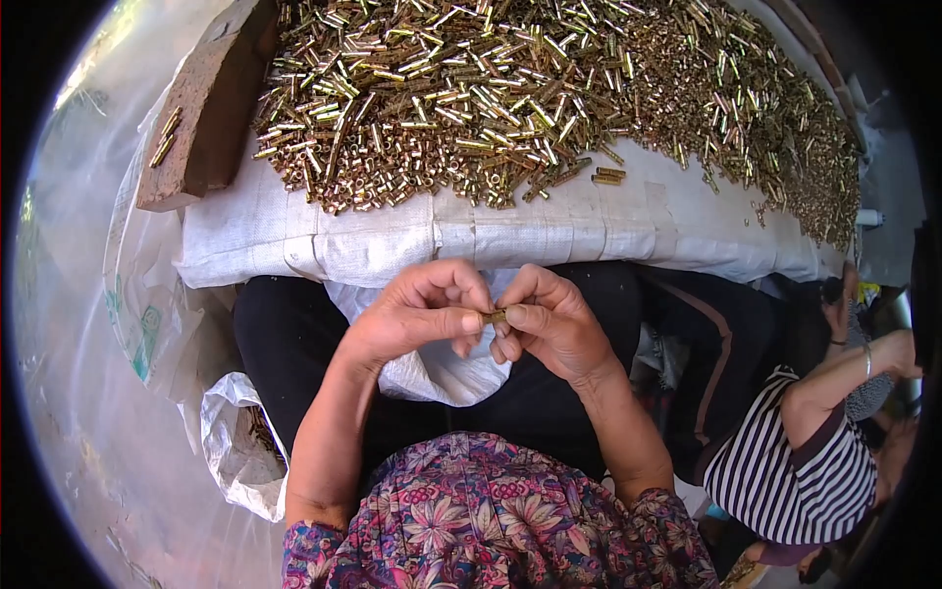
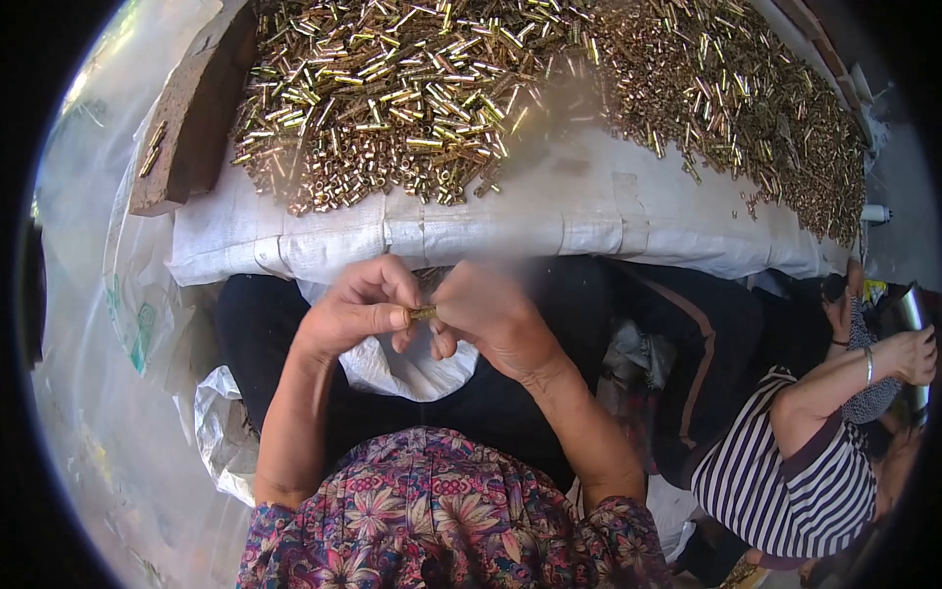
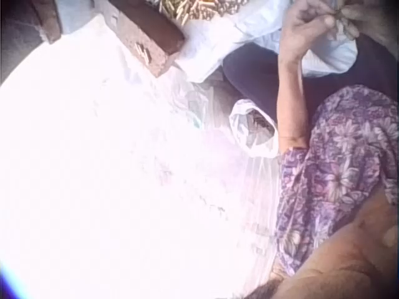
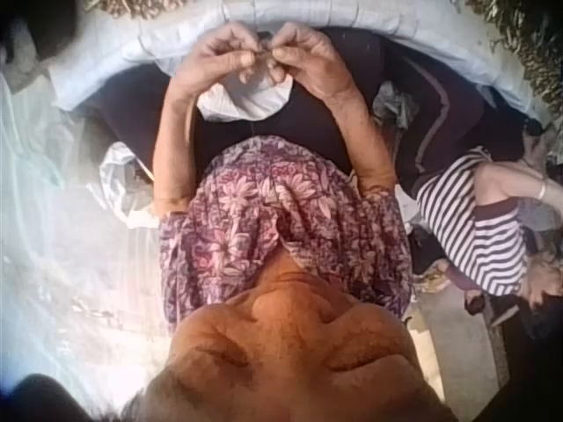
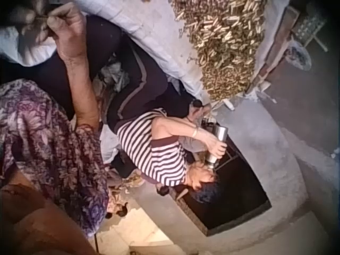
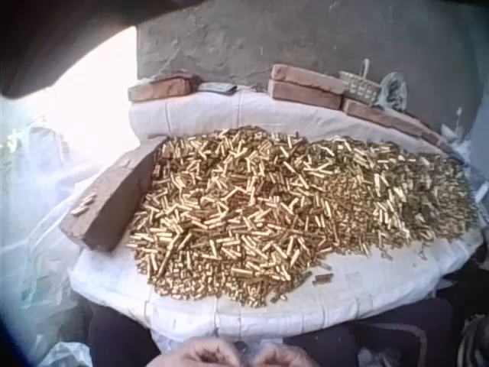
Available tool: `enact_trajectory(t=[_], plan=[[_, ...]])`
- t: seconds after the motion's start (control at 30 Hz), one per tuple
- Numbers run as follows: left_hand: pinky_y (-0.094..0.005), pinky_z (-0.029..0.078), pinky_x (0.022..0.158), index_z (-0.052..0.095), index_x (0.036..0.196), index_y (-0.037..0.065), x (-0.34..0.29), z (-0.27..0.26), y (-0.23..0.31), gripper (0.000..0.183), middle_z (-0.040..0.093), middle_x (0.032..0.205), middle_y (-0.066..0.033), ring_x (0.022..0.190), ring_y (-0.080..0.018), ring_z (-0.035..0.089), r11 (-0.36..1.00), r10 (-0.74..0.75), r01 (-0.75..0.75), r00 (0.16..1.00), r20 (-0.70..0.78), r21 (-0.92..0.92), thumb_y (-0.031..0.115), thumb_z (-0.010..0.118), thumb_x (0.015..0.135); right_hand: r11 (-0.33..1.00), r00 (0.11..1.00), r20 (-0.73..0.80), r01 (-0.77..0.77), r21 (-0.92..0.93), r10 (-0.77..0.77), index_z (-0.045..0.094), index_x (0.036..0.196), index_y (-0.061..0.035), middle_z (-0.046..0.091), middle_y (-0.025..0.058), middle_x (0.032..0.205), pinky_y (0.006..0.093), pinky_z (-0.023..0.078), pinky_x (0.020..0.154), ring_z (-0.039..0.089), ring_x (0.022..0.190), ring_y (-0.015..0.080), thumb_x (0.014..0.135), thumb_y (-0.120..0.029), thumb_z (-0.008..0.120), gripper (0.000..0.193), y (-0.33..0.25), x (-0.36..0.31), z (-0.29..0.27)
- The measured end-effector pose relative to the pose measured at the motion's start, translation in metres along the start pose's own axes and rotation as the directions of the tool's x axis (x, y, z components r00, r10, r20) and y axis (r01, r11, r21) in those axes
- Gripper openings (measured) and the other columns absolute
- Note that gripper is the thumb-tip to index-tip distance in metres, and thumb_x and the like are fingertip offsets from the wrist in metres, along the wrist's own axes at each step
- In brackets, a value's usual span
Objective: The person assembles metal anchor components by hand, repeatedly picking metal sleeves and inserts from a pile on the table, fitting them together, and dropping the assembled pieces into a bag.
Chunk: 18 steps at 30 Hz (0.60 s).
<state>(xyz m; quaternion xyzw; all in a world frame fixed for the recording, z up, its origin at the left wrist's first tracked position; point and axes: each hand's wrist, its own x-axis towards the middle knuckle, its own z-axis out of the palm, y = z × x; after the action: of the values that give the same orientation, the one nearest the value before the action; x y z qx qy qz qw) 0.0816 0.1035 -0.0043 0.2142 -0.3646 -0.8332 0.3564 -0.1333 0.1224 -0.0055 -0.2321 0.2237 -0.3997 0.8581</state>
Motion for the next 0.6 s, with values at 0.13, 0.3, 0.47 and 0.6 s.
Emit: enact_trajectory(t=[0.13,0.3,0.47,0.6], plan=[[-0.0211,0.045,0.057,0.063,0.091,0.004,-0.007,-0.010,0.022,0.010,0.061,0.073,0.0034,0.064,-0.0035,0.056,0.920,-0.089,0.152,0.979,-0.184,0.361,0.012,0.068,0.090,0.743,0.988,-0.027,0.095,-0.663,-0.150,0.062,0.101,-0.0012,0.065,0.0067,0.083,0.0254,0.052,0.064,0.062,0.070,0.0115,0.095,-0.014,0.062,0.014,-0.013,0.004,-0.004],[-0.0360,0.047,0.059,0.060,0.086,0.002,0.013,-0.012,0.017,0.009,0.063,0.068,-0.0119,0.063,-0.0272,0.063,0.337,0.404,0.216,0.846,-0.348,0.916,0.008,0.066,0.085,0.098,0.909,-0.039,0.001,-0.995,-0.415,0.066,0.099,-0.0004,0.066,0.0057,0.085,0.0278,0.049,0.064,0.062,0.070,0.0127,0.090,-0.003,0.062,0.010,-0.056,0.042,0.000],[-0.0463,0.049,0.065,0.059,0.094,0.004,0.041,-0.012,0.019,0.014,0.065,0.084,-0.0166,0.075,-0.0367,0.064,0.155,0.505,0.241,0.814,-0.287,0.958,0.013,0.063,0.084,-0.344,0.848,0.329,0.187,-0.920,-0.417,0.066,0.096,-0.0042,0.062,0.0103,0.087,0.0352,0.049,0.067,0.063,0.078,0.0266,0.082,0.002,0.059,0.017,-0.071,0.085,-0.024],[-0.0476,0.049,0.065,0.056,0.088,0.005,0.060,-0.016,0.015,0.018,0.064,0.082,-0.0158,0.075,-0.0372,0.064,0.028,0.536,0.298,0.801,-0.266,0.954,0.019,0.066,0.083,-0.615,0.866,0.438,0.213,-0.759,-0.241,0.063,0.091,-0.0065,0.055,0.0098,0.084,0.0403,0.048,0.069,0.059,0.083,0.0290,0.078,0.002,0.058,0.016,-0.075,0.096,-0.018]])
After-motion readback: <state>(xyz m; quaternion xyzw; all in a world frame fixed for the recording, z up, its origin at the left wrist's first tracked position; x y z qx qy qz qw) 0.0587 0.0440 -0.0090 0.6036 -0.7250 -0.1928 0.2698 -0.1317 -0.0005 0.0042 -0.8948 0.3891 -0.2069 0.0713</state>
